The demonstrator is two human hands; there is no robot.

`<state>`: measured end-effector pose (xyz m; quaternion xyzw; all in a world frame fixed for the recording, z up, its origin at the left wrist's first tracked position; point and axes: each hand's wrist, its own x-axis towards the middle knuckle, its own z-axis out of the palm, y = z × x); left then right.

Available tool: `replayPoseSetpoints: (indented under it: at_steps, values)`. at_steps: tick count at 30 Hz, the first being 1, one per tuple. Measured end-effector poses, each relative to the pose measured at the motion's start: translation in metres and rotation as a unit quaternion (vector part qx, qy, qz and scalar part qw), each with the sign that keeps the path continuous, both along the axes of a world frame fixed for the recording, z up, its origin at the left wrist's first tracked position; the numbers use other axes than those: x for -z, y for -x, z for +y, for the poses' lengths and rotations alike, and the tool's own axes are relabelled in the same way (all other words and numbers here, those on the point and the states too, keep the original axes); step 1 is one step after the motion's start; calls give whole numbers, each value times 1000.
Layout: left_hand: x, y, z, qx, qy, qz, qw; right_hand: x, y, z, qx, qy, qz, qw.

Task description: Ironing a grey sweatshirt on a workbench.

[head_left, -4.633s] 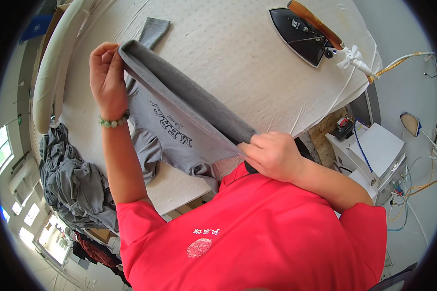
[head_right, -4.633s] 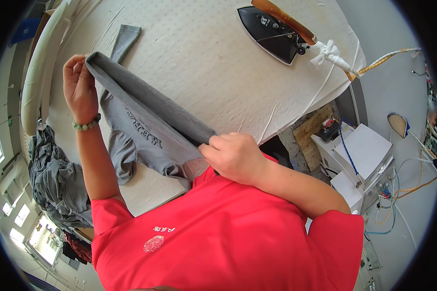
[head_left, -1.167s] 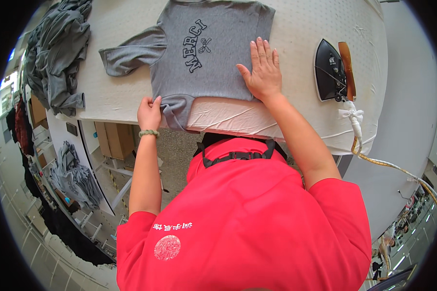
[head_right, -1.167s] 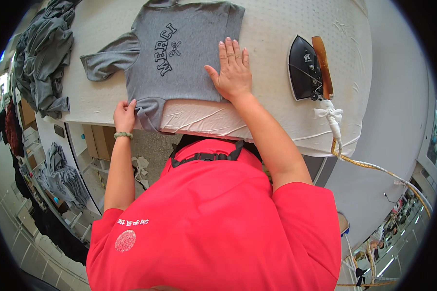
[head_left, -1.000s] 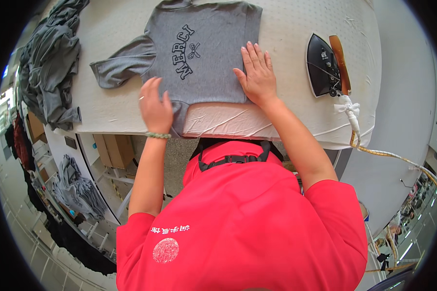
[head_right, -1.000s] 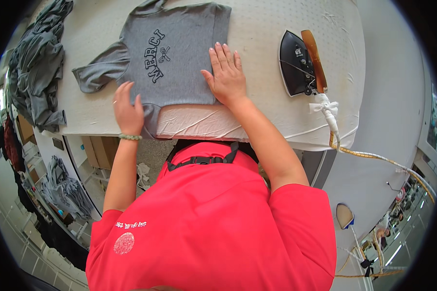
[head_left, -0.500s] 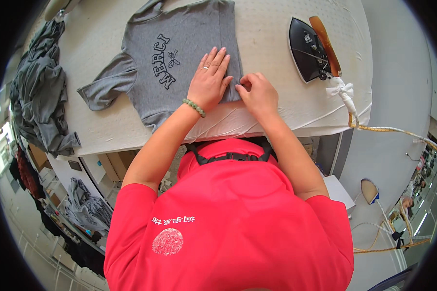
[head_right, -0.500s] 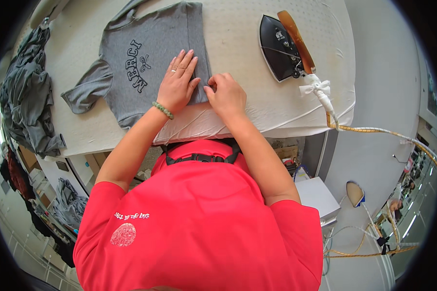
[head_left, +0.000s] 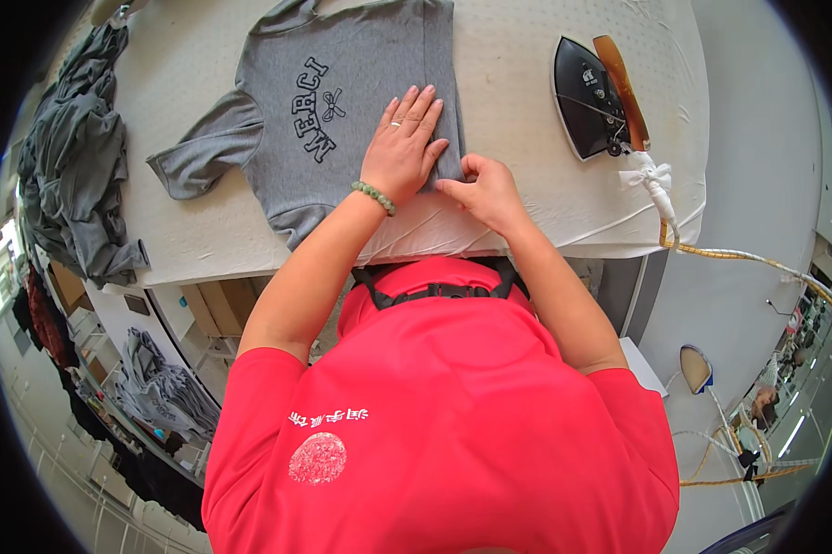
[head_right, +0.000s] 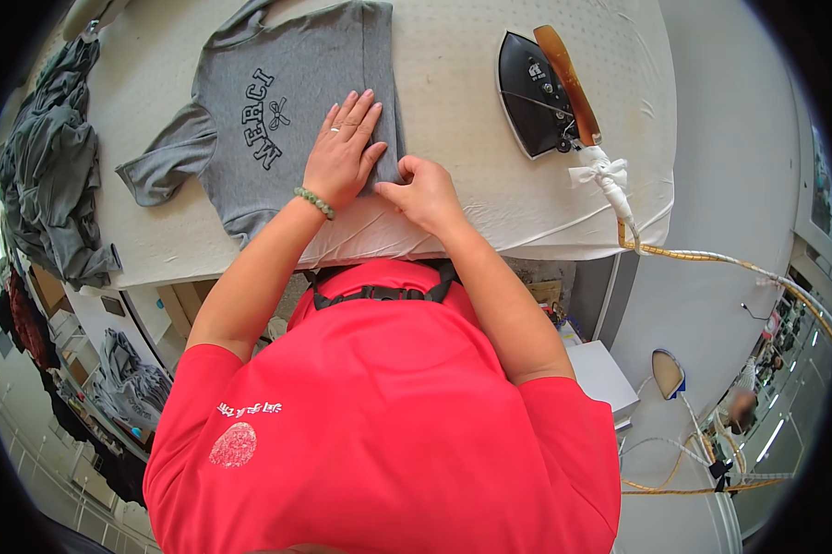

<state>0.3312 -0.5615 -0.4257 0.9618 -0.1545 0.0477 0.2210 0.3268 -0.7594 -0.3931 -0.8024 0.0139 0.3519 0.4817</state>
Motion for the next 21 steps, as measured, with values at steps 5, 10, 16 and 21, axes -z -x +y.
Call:
replayPoseSetpoints:
  at_steps: [5, 10, 16, 21]
  values:
    - [-1, 2, -7, -19, -3, 9, 1000, -7, -8, -8, 3, -69, 54, 996]
    - [-1, 4, -26, -58, -36, 5, 998, -4, -20, -13, 16, -71, 93, 993]
    - [0, 10, -30, -71, -38, -2, 997, 3, 2, -5, 65, 0, 23, 998]
    - [3, 22, -27, 6, -45, -5, 999, -25, 7, -3, -70, 142, -327, 932]
